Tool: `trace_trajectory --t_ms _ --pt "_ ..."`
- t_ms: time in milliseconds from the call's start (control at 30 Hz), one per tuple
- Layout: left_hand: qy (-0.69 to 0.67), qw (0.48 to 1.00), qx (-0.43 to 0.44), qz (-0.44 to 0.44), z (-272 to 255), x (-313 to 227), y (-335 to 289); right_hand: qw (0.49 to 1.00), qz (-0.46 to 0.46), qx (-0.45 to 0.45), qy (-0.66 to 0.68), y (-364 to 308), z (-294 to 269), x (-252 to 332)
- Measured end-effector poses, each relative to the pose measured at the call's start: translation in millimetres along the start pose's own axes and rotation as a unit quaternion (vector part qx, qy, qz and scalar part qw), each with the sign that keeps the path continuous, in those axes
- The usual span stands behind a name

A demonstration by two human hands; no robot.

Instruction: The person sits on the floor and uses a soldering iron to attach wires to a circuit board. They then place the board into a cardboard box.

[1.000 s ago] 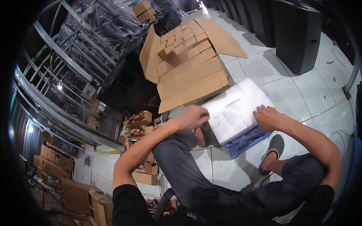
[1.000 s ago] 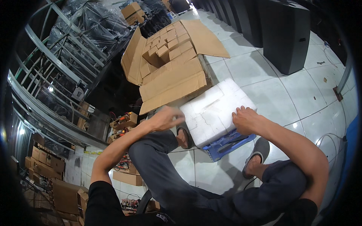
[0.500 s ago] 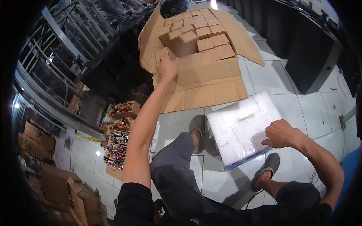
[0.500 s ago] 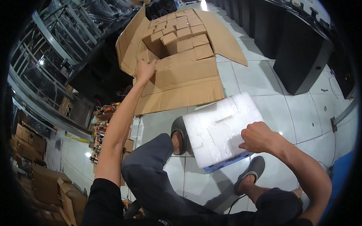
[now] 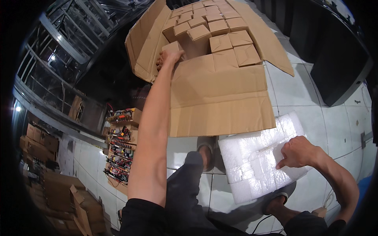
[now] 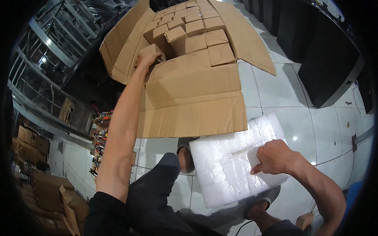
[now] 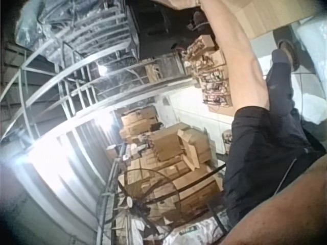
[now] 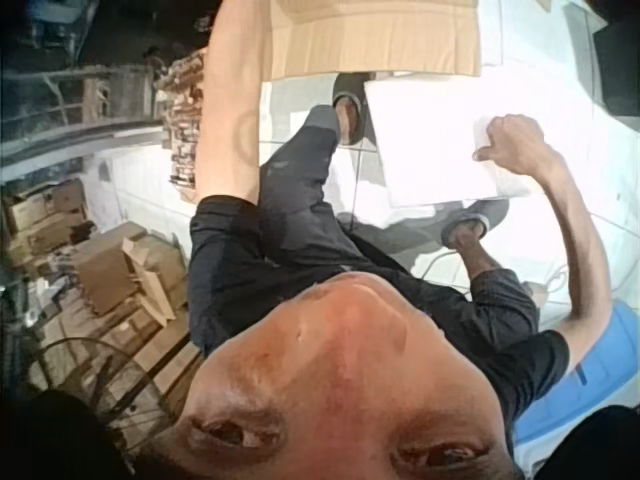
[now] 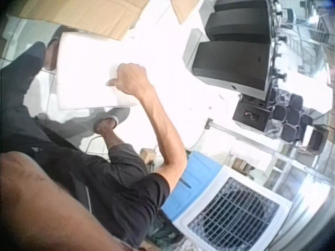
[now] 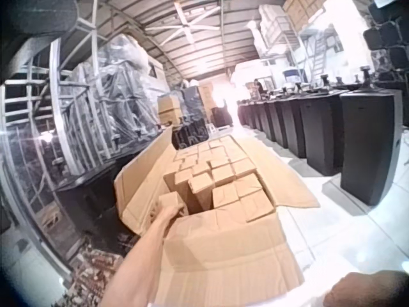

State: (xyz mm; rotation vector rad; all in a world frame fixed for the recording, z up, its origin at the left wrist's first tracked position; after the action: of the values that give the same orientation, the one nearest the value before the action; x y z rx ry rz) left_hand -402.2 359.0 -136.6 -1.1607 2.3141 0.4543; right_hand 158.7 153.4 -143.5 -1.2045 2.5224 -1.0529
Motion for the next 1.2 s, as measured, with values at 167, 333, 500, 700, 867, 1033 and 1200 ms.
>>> trace_trajectory --t_ms 167,333,500,700,867,1033,1200 --pt "-0.082 0.994 -0.063 0.027 -27 -16 -41 0.999 0.002 -0.040 0.010 -4 9 -7" --pt "-0.063 0.980 -0.118 0.150 -128 -72 -116 0.995 0.065 -0.065 0.038 -14 17 -8" --pt "-0.051 0.926 -0.111 0.358 -244 -101 -207 0.990 0.051 -0.119 0.047 -24 14 -1" --pt "-0.046 0.828 0.001 0.559 -318 -121 -346 0.913 -0.008 -0.392 0.116 -87 -28 11" --pt "-0.112 0.844 0.236 0.468 -303 -112 -408 0.837 -0.102 -0.489 0.225 -123 -47 52" --pt "-0.168 0.775 0.393 0.466 -265 -98 -460 0.849 -0.201 -0.337 0.355 -122 -18 78" --pt "-0.229 0.750 0.402 0.473 -264 -98 -478 0.769 -0.202 -0.358 0.490 -139 3 91"
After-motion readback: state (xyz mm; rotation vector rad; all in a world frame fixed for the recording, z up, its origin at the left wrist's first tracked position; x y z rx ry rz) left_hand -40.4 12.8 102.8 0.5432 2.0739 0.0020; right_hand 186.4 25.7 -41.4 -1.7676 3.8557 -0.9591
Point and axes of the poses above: each hand's wrist, its own y-axis towards the middle knuckle, its own z-axis out of the palm, x = y × z, the point moved 3 cm from there along y, towards the middle knuckle, and after that the axes turned 1 degree about -z, right-handed, at the moved point
